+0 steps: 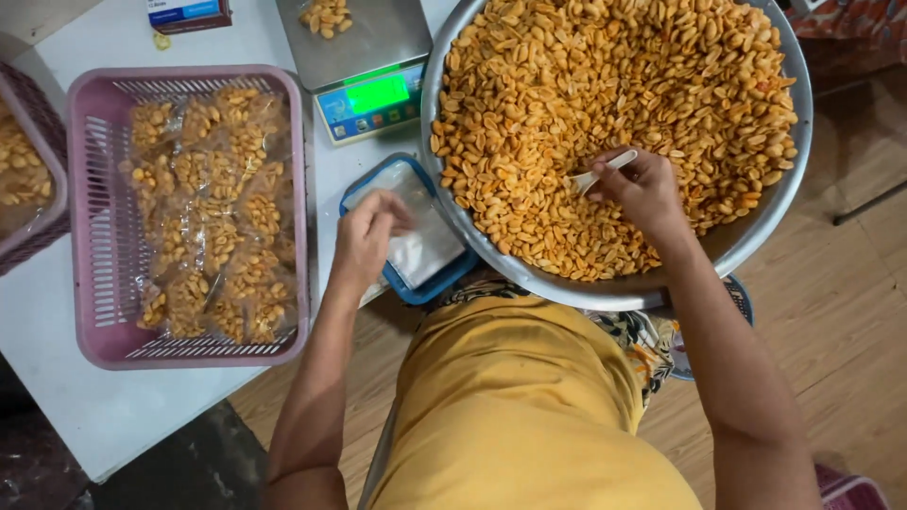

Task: Scooping snacks from a large bowl into small plastic bags and placing them in a basket.

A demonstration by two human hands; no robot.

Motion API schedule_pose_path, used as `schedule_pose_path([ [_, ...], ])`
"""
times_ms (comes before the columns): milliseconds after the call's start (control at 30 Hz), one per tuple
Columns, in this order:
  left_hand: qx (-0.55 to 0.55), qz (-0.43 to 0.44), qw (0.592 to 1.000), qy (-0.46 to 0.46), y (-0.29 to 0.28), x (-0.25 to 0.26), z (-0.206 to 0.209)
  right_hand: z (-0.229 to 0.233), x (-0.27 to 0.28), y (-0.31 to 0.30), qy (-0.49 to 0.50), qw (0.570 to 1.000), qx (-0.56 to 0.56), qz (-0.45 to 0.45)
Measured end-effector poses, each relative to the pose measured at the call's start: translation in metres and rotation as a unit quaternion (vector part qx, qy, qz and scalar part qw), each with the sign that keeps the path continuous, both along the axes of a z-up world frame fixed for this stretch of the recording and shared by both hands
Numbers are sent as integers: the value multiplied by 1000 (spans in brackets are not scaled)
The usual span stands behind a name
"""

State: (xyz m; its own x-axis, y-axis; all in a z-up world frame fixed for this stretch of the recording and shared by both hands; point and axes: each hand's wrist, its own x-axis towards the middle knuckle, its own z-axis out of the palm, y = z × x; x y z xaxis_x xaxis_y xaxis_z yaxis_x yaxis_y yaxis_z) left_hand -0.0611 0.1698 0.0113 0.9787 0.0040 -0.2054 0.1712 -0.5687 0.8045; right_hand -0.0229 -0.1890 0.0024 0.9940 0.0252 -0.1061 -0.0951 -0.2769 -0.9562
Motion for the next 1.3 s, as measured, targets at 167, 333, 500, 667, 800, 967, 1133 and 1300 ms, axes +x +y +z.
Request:
schedule_pose_path([
  [167,-492,16,853,174,-44,5,-14,-19,5,-8,102,986,111,-76],
  [333,-519,11,835,184,-79,21,-24,60,-6,6,50,988,97,-113],
  [500,-495,-21,864,86,-103,35,-9,97,-8,16,-67,990,80,-98],
  [667,-383,-143,909,-79,-116,40,-12,92,-8,20,-311,933,-169,58],
  [800,-329,-210,916,-91,-125,48,-28,99,-15,25,-404,858,-302,98],
  [967,-220,-274,932,-90,-143,60,-13,115,-15,15,-521,754,-396,58],
  [1133,-336,-213,916,-57,-136,52,4,111,-24,-6,-442,806,-394,10],
  [1300,-294,-74,953,12,-96,103,55,69,-22,-16,-373,843,-387,24],
])
